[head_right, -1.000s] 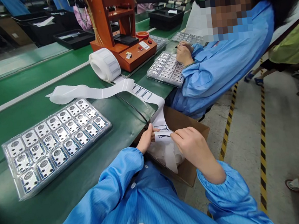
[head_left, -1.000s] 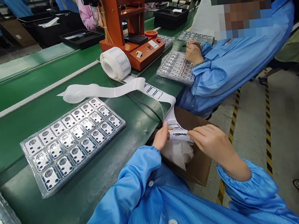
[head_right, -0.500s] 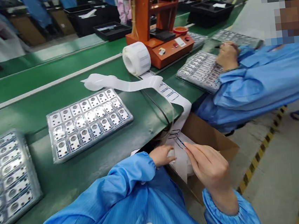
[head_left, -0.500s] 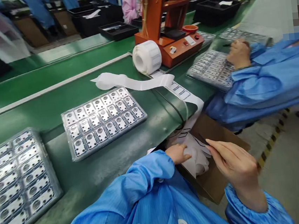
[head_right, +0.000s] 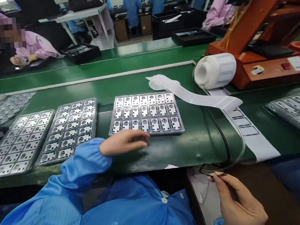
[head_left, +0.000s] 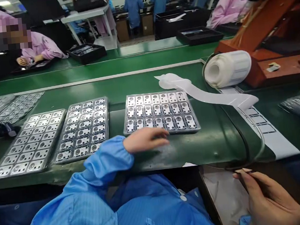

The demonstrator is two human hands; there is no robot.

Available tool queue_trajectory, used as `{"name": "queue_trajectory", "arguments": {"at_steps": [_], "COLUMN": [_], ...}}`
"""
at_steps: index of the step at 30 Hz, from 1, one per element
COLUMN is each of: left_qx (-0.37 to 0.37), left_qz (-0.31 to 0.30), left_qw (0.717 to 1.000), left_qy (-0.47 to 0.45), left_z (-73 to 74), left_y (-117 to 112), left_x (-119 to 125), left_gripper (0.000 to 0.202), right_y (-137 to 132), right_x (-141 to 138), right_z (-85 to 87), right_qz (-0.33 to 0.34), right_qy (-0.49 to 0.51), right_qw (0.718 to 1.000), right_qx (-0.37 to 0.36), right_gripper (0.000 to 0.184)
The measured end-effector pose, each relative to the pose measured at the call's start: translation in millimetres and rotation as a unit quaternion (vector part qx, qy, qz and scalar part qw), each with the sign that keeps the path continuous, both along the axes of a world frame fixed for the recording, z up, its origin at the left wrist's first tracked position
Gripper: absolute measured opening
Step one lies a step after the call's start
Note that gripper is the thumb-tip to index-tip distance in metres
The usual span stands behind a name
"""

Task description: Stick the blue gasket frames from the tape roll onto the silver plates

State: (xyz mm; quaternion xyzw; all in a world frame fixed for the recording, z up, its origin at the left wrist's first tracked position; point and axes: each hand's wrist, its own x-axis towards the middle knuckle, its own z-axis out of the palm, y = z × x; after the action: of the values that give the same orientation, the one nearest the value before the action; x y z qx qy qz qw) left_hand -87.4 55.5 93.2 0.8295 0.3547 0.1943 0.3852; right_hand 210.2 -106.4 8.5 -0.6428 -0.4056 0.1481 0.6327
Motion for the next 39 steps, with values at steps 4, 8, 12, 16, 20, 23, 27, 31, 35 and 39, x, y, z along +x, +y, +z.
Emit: {"name": "queue_trajectory", "arguments": {"at_steps": [4, 8, 12, 16, 20, 23, 27, 31, 35, 39], "left_qx": [0.061, 0.080, 0.056, 0.020, 0.026, 0.051, 0.060, 0.101, 0.153, 0.148], "left_qz": [0.220, 0.278, 0.261, 0.228, 0.207, 0.205, 0.198, 0.212, 0.242, 0.343], "left_qw": [0.968, 0.927, 0.922, 0.920, 0.921, 0.922, 0.921, 0.920, 0.918, 0.923], "left_qy": [0.100, 0.239, 0.279, 0.319, 0.328, 0.326, 0.330, 0.314, 0.275, 0.091], "left_z": [1.2, -6.1, -12.3, -14.4, -18.4, -23.3, -28.0, -29.4, -26.3, -7.2], "left_y": [74.3, 134.0, 162.3, 172.9, 179.7, 183.9, 187.7, 187.6, 182.8, 155.0], "left_x": [-48.2, -81.8, -101.3, -112.9, -117.3, -117.7, -117.9, -114.5, -105.1, -84.5], "left_gripper": [0.030, 0.044, 0.067, 0.092, 0.088, 0.085, 0.091, 0.081, 0.061, 0.022], "right_y": [8.7, 12.2, 11.5, 10.8, 12.3, 14.0, 15.5, 15.2, 13.6, 14.6], "right_x": [-17.2, -21.4, -23.0, -24.1, -22.9, -22.3, -23.6, -24.5, -23.8, -25.1], "right_z": [-2.6, -3.4, -2.9, -2.5, -5.3, -8.0, -10.1, -11.5, -14.0, -16.0], "right_qz": [0.021, 0.062, 0.083, 0.078, 0.071, 0.081, 0.090, 0.084, 0.081, 0.090], "right_qy": [0.110, 0.095, 0.085, 0.104, 0.112, 0.114, 0.118, 0.115, 0.122, 0.117], "right_qw": [0.993, 0.992, 0.989, 0.985, 0.983, 0.982, 0.980, 0.980, 0.980, 0.981], "right_qx": [-0.033, -0.057, -0.084, -0.117, -0.127, -0.130, -0.136, -0.136, -0.136, -0.125], "right_gripper": [0.027, 0.031, 0.032, 0.036, 0.037, 0.037, 0.037, 0.037, 0.037, 0.036]}}
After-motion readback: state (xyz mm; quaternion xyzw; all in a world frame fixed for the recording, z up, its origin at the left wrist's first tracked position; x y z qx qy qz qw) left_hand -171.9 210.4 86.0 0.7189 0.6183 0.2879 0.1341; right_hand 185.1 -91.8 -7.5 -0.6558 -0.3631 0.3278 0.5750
